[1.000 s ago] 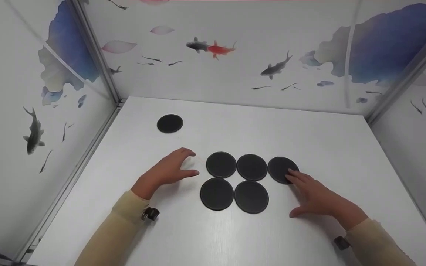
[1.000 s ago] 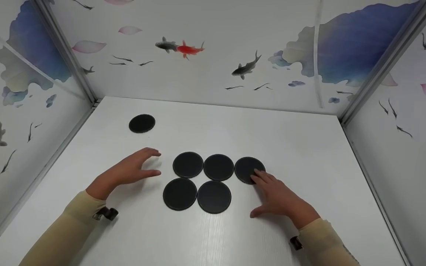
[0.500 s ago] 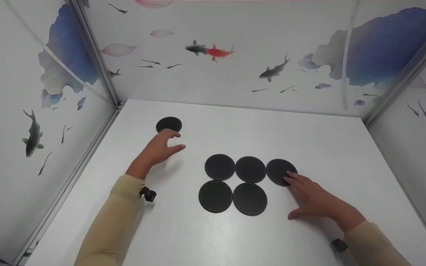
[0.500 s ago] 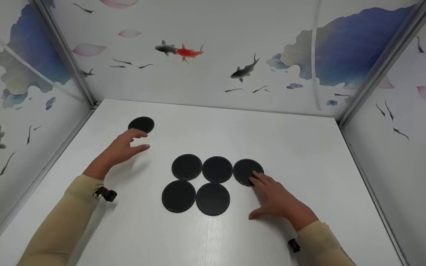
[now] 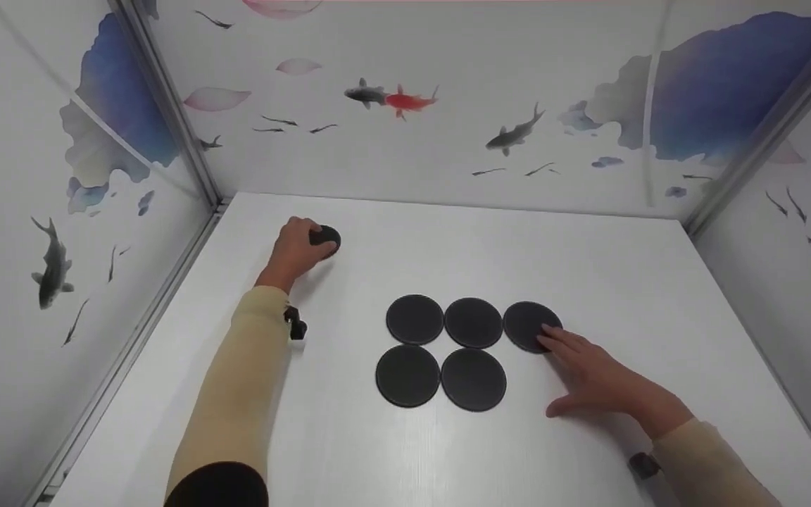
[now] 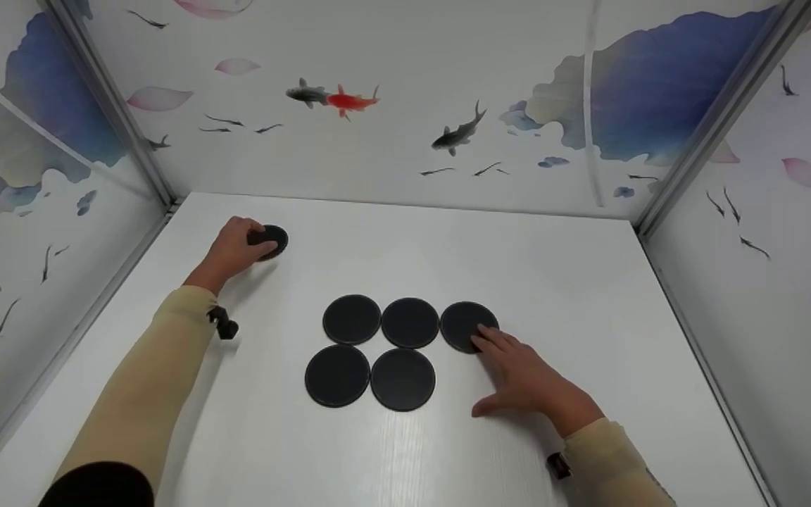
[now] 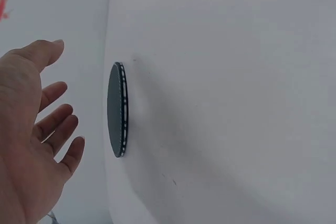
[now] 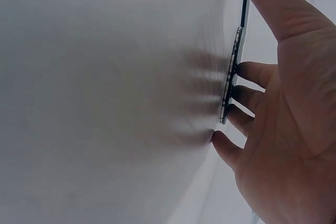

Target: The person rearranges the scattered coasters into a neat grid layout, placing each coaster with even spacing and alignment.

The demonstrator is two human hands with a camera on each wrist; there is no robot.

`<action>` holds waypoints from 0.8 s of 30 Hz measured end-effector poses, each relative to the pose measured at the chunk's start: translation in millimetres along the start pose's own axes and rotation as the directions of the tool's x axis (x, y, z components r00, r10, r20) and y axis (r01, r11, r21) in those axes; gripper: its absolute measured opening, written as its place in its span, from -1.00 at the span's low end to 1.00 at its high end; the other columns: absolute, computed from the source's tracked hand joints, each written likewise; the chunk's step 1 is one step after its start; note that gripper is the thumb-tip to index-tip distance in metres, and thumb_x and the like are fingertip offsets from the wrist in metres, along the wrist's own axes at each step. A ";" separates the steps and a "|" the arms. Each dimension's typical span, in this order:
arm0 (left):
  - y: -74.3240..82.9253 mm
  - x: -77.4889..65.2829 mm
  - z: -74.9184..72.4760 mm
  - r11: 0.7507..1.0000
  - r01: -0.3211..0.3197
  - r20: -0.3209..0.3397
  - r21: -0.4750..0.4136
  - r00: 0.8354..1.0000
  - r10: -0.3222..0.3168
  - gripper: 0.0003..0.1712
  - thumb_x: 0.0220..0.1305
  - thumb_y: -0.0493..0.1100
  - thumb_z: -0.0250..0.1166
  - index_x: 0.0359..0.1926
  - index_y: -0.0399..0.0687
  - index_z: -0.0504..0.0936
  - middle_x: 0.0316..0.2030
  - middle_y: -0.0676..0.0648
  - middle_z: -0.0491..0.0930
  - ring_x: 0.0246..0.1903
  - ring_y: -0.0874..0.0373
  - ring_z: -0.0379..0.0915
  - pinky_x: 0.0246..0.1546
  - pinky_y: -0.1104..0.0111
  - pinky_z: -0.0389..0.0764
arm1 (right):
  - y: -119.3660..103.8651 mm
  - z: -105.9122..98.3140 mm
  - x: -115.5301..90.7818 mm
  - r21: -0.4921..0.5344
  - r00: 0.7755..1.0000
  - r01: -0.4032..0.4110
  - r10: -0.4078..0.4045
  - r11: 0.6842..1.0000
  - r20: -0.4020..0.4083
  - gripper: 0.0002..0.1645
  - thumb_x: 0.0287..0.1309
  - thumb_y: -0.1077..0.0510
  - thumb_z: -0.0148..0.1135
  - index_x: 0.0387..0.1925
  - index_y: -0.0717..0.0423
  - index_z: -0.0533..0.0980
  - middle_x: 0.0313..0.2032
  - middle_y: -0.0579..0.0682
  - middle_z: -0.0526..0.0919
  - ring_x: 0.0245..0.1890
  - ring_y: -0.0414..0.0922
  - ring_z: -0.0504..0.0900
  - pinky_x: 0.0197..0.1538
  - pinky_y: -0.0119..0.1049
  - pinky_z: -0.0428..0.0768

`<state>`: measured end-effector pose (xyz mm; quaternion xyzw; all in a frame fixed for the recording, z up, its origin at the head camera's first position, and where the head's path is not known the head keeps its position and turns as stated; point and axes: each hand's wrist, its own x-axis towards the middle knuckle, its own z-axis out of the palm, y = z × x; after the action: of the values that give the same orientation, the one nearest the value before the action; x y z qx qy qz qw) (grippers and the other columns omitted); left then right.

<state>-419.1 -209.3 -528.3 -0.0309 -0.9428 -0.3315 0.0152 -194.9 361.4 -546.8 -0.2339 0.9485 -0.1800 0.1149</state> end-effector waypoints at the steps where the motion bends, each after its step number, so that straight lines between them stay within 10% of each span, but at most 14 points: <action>1: -3.4 4.0 -0.3 1.000 0.021 -0.010 0.019 1.000 -0.021 -0.28 0.53 0.13 0.42 0.44 -0.25 0.51 0.46 -0.32 0.35 0.49 -0.25 0.29 0.53 -0.13 0.36 | -0.5 -0.2 0.5 0.003 1.000 0.004 -0.004 1.000 -0.002 0.56 -0.10 -0.53 0.71 0.70 0.19 0.23 0.71 0.24 0.14 0.66 0.37 0.13 0.54 0.49 0.23; 11: -23.8 18.0 6.2 0.990 0.121 -0.041 0.076 0.992 -0.118 0.23 0.42 0.31 0.47 0.72 -0.34 0.10 0.66 -0.43 0.09 0.64 -0.38 0.03 0.62 -0.22 0.15 | -0.3 0.7 0.9 -0.007 0.999 0.031 -0.031 0.999 -0.023 0.55 -0.10 -0.55 0.70 0.68 0.21 0.26 0.70 0.26 0.17 0.65 0.37 0.18 0.53 0.47 0.28; 24: -39.3 25.0 23.8 0.983 0.109 0.037 0.147 0.993 -0.116 0.37 0.31 0.40 0.49 0.73 -0.36 0.02 0.65 -0.45 0.13 0.65 -0.37 0.04 0.64 -0.21 0.11 | 4.2 2.1 -0.1 -0.016 0.999 0.040 -0.041 0.999 -0.026 0.57 -0.11 -0.56 0.69 0.67 0.26 0.27 0.69 0.28 0.18 0.64 0.39 0.20 0.52 0.45 0.30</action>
<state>-446.9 -223.7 -570.2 0.0161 -0.9648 -0.2616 -0.0229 -195.9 364.3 -550.3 -0.2515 0.9464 -0.1781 0.0971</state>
